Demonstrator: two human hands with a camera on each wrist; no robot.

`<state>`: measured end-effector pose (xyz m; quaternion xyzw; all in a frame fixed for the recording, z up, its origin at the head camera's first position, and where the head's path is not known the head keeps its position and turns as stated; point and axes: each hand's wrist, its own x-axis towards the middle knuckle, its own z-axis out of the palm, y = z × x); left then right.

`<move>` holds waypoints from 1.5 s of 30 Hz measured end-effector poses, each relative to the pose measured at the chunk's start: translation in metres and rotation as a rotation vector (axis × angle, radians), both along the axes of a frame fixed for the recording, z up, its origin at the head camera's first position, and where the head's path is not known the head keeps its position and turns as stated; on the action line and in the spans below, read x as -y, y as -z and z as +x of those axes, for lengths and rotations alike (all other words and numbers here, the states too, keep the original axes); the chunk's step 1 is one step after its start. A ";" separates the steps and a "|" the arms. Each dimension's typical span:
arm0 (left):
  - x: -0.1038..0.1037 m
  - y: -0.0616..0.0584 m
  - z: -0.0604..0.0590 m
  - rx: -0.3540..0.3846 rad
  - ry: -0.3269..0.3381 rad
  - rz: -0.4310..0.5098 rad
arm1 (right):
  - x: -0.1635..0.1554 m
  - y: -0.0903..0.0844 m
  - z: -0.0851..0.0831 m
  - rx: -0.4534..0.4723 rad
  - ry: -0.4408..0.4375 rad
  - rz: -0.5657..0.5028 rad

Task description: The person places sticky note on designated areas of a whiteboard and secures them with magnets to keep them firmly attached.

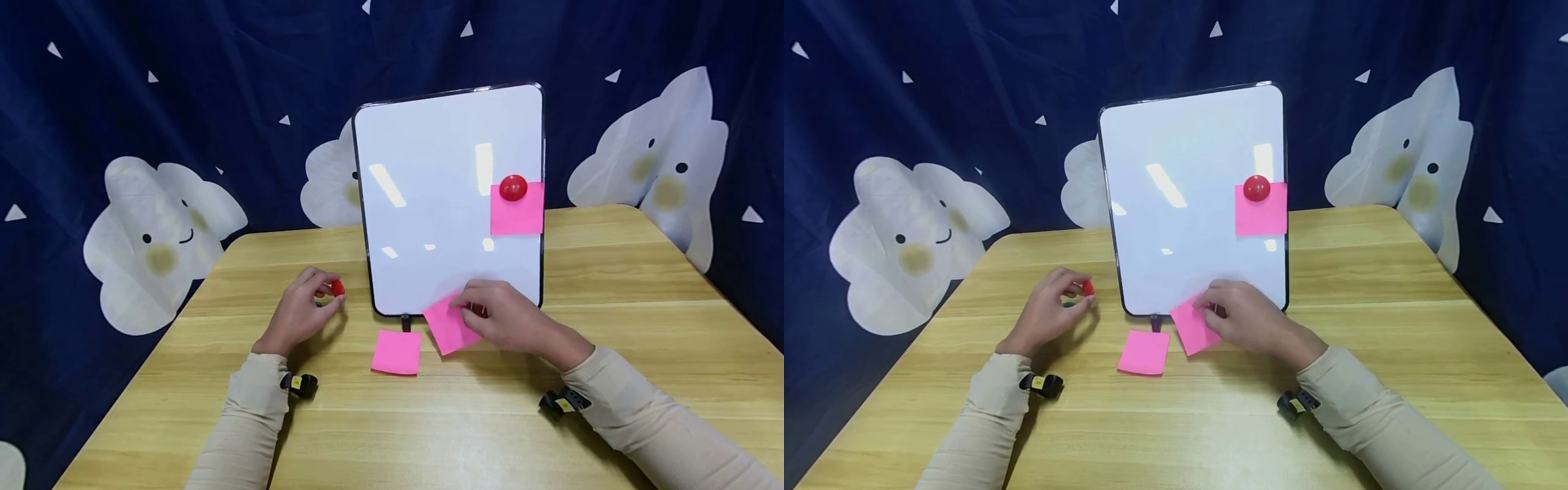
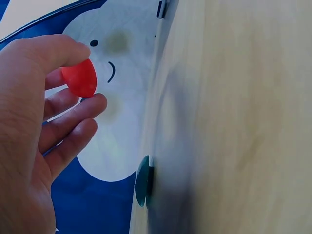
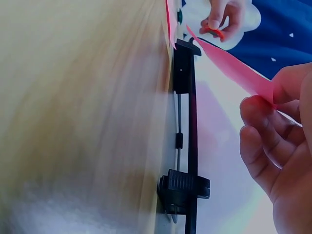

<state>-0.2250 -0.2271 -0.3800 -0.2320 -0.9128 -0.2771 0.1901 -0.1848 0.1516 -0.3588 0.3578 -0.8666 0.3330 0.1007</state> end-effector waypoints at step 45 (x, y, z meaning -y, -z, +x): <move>-0.036 -0.037 -0.012 -0.102 0.115 0.153 | -0.014 -0.022 -0.022 -0.141 0.145 -0.098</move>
